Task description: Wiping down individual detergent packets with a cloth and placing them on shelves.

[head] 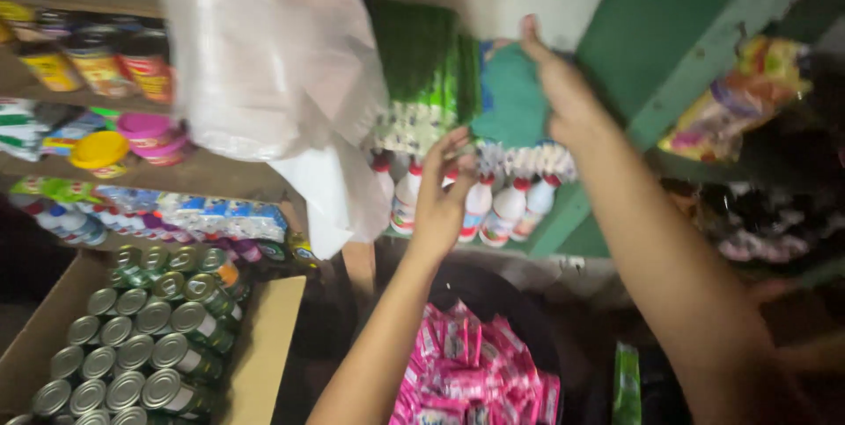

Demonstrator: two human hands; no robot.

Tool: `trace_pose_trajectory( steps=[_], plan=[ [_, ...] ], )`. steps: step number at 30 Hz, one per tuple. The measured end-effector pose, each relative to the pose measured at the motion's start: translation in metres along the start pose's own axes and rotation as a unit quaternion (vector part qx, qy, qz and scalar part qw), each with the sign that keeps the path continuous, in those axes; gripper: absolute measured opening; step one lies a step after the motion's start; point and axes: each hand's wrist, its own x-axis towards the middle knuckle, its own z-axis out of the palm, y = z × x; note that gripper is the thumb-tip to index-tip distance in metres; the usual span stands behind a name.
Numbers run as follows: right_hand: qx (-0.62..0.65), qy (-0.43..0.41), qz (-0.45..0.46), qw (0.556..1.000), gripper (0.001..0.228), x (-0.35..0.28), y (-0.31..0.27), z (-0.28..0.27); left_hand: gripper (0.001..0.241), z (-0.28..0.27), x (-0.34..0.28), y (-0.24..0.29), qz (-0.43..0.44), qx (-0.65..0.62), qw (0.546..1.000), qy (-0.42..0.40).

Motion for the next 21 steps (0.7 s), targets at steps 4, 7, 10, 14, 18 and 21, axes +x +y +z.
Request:
trace_pose_trajectory(
  steps=[4,7,10,14,18,21],
  plan=[
    [0.134,-0.065,-0.049,0.988,0.065,-0.060,0.072,-0.100,0.048,-0.002,-0.033,-0.010,-0.068,-0.017,0.997,-0.014],
    [0.191,0.036,0.035,0.980,0.069,-0.141,0.181,-0.166,0.034,0.010,-0.061,-0.033,-0.116,-0.003,0.993,-0.021],
    [0.263,0.201,0.173,0.928,0.065,-0.231,0.310,-0.219,0.024,0.031,-0.094,-0.071,-0.160,-0.012,0.986,-0.048],
    [0.357,0.342,0.307,0.813,0.082,-0.368,0.443,-0.260,0.022,0.067,-0.150,-0.117,-0.201,0.045,0.968,-0.143],
    [0.411,0.404,0.332,0.746,0.055,-0.409,0.408,-0.251,0.024,0.110,-0.232,-0.200,-0.357,0.111,0.893,-0.251],
    [0.367,0.476,0.337,0.725,0.036,-0.440,0.456,-0.273,0.028,0.155,-0.300,-0.264,-0.390,0.109,0.847,-0.345]
  ],
)
